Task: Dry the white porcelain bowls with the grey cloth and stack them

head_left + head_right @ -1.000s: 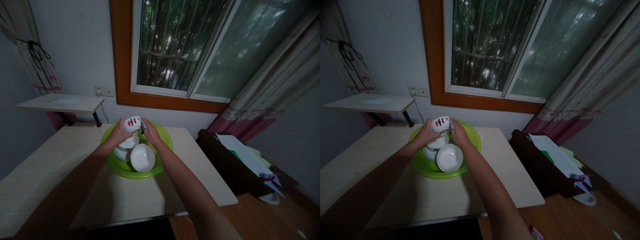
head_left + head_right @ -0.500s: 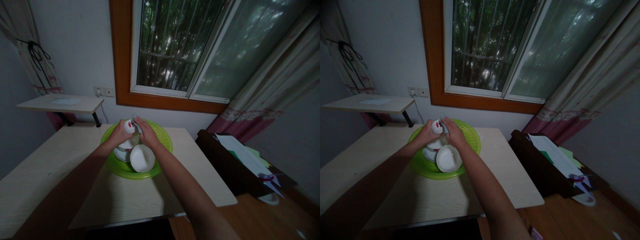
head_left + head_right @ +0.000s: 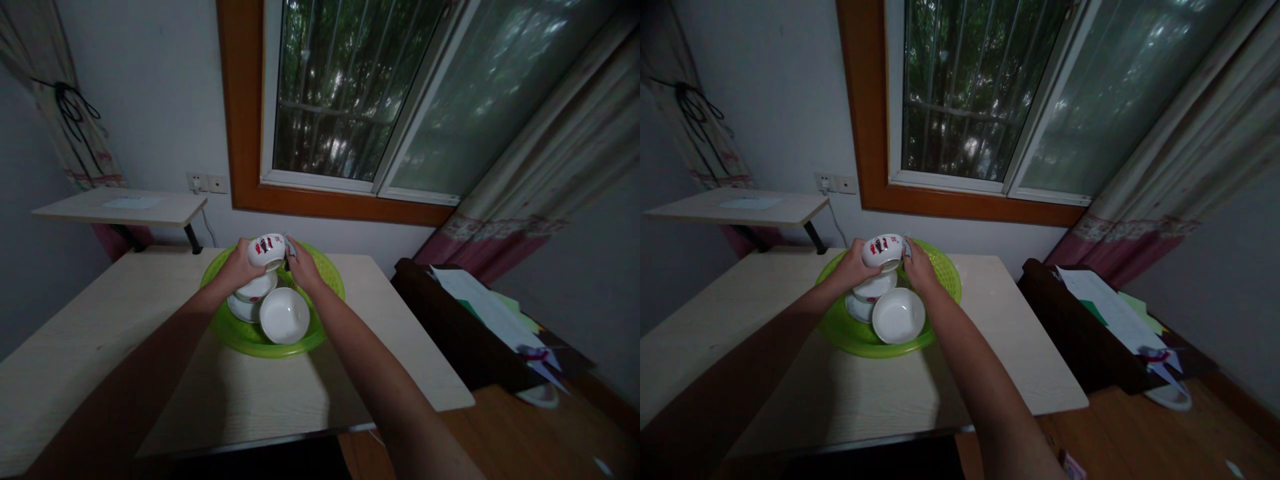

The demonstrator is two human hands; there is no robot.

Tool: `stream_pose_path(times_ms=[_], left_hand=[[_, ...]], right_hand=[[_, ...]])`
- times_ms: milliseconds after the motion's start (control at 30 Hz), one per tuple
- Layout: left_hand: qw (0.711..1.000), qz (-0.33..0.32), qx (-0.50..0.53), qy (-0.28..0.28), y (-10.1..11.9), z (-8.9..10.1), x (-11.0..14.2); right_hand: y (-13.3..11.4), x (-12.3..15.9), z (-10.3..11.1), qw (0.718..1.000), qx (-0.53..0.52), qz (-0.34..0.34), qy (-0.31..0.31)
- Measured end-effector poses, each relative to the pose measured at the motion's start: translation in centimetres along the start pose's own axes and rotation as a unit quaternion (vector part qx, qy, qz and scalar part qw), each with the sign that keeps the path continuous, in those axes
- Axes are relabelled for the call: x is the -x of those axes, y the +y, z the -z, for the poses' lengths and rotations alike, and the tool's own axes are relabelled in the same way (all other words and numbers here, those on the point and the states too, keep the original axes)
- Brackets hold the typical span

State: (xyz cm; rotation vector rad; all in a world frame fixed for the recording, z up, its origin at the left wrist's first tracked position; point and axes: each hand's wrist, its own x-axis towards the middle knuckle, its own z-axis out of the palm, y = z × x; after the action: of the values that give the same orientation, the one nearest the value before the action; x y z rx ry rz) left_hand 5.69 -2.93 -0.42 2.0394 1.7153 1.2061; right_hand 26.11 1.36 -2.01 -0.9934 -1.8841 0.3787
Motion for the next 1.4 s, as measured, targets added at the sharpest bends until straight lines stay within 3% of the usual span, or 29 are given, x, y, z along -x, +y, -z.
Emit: stream_pose_path(times_ms=[167,300,433,533,667,767,833,967,1200,1300,1400], left_hand=[[1.000,0.027,0.003,0.006,0.2,0.1,0.0],[0.999,0.032,0.024,0.012,-0.3,-0.2,-0.2],[0.998,0.043,0.036,0.009,-0.6,-0.3,-0.4],[0.998,0.053,0.036,0.011,-0.5,-0.2,-0.4],[0.996,0.082,0.030,0.035,-0.2,0.2,-0.5],[0.993,0.106,0.037,0.047,0.0,0.5,-0.5],[0.992,0.114,0.040,0.048,0.1,0.6,-0.5],[0.992,0.110,0.037,0.043,0.1,0.5,-0.4],[0.998,0.053,0.028,0.025,-0.2,0.0,-0.3],[0.998,0.045,0.024,0.031,-0.3,-0.1,-0.3],[0.999,0.031,0.020,0.040,-0.3,-0.1,-0.2]], right_hand=[[-1.2,0.2,0.3,0.995,0.026,0.094,-0.013],[-2.8,0.6,0.7,0.977,0.056,0.193,-0.065],[-3.7,0.7,0.9,0.963,0.062,0.234,-0.117],[-3.5,0.5,0.8,0.970,0.042,0.218,-0.099],[-2.2,0.2,0.2,0.995,-0.011,0.095,-0.026],[-1.3,0.2,0.0,0.998,-0.050,0.004,-0.033],[-1.1,0.3,0.0,0.996,-0.071,-0.021,-0.046],[-1.7,0.7,0.5,0.995,-0.080,0.013,-0.062],[-4.2,0.8,0.9,0.979,-0.001,0.178,-0.099],[-4.2,0.6,0.7,0.980,0.005,0.177,-0.092],[-3.1,0.4,0.4,0.991,-0.017,0.118,-0.059]])
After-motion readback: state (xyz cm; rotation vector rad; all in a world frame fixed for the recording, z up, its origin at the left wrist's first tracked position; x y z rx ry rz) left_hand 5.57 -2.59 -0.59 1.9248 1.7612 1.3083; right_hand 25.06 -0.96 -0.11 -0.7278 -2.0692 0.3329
